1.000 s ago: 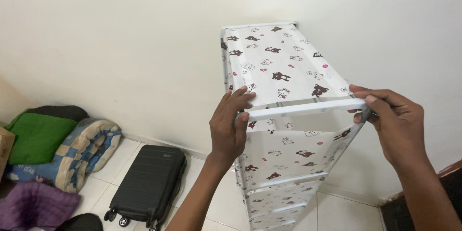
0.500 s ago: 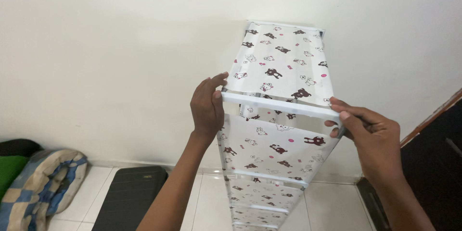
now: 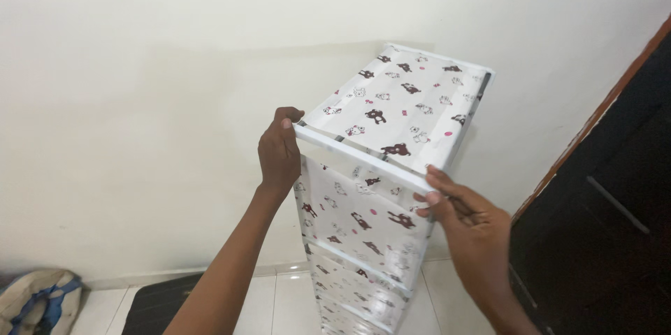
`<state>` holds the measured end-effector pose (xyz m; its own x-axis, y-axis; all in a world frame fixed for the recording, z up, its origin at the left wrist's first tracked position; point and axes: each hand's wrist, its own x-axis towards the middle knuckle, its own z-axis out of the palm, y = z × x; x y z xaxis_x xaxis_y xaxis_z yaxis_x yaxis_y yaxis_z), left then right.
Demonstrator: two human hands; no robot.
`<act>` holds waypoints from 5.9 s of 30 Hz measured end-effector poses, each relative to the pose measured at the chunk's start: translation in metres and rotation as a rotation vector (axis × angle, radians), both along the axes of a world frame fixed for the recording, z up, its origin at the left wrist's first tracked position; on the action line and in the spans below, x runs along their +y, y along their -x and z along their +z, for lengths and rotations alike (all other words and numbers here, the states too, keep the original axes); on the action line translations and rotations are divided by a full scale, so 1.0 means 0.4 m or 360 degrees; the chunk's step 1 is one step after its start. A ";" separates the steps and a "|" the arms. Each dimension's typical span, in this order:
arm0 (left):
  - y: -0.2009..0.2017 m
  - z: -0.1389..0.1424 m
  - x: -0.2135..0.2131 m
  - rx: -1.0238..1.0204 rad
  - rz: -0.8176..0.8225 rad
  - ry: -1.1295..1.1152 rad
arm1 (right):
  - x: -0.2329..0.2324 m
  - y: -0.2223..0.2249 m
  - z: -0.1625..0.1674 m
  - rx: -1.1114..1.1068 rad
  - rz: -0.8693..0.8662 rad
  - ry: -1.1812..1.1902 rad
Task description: The person assembles a multi-tier fabric shelving unit by inserting metal rods into white plastic connectors, attaching patterned fabric shelves, and stacking the tiers. The person then secures the assembled unit against a wall.
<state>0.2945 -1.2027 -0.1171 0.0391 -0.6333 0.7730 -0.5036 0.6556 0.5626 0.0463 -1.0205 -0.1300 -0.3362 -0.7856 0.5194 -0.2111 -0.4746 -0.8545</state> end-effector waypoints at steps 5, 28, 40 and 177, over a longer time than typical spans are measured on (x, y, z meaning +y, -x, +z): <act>0.032 0.079 -0.070 0.0053 0.0207 -0.0604 | -0.064 -0.081 0.011 -0.0174 0.0190 0.0013; 0.191 -0.009 0.121 0.0400 -0.0299 -0.0642 | -0.382 0.287 0.139 0.1895 -0.0381 0.0180; 0.054 0.054 0.025 0.0553 -0.0606 -0.0871 | -0.307 0.247 0.111 0.1619 -0.0429 0.0180; 0.527 0.110 0.039 -0.0873 -0.0338 0.0384 | -0.330 0.278 -0.044 -0.0075 0.0406 -0.0110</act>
